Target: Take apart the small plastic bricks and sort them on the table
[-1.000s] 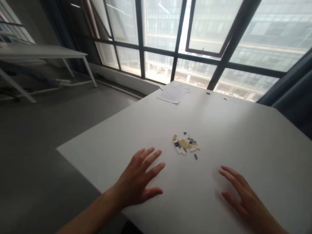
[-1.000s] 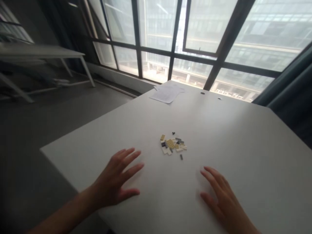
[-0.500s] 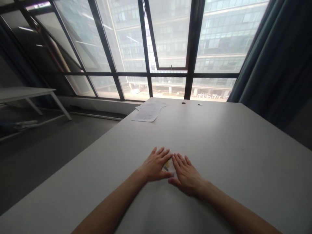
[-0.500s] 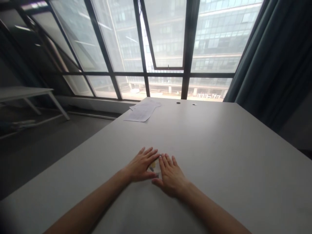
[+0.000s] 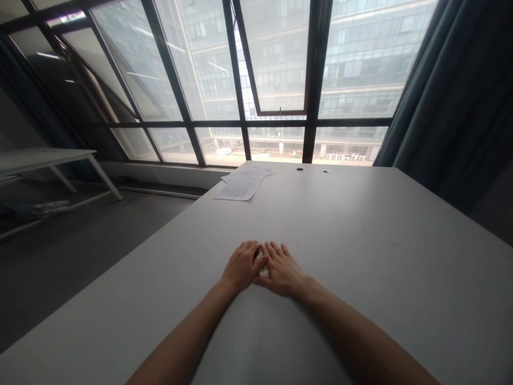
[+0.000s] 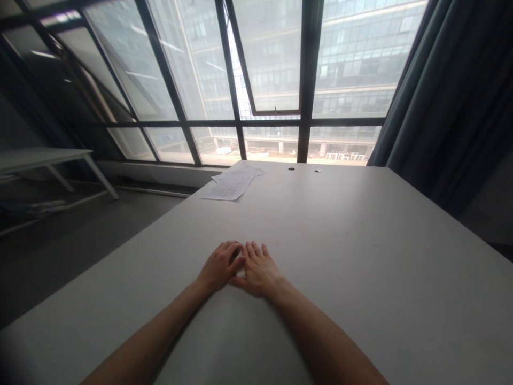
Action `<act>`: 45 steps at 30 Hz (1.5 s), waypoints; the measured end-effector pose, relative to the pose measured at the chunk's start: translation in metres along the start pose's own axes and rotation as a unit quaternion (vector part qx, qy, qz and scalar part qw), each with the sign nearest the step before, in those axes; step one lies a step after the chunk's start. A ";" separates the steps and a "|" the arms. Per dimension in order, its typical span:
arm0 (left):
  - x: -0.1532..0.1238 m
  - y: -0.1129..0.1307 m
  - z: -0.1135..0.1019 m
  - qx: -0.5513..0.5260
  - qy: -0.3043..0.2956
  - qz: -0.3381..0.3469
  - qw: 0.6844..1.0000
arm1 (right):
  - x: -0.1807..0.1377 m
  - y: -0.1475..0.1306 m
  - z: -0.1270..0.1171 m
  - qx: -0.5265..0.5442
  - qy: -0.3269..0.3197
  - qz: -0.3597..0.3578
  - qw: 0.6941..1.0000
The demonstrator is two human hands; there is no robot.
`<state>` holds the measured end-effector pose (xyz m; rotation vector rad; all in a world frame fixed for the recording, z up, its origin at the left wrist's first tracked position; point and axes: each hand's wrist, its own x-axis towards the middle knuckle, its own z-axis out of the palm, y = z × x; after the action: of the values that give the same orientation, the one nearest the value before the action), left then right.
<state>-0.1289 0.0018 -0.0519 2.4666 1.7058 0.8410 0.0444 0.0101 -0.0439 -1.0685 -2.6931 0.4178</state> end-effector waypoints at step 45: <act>0.002 -0.005 0.011 -0.158 0.068 -0.048 0.984 | -0.074 0.014 -0.007 0.082 0.107 0.105 0.985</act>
<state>-0.1279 0.0084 -0.0619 2.1474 1.5690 1.1881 0.1083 -0.0301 -0.0492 -1.2734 -2.3263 0.5194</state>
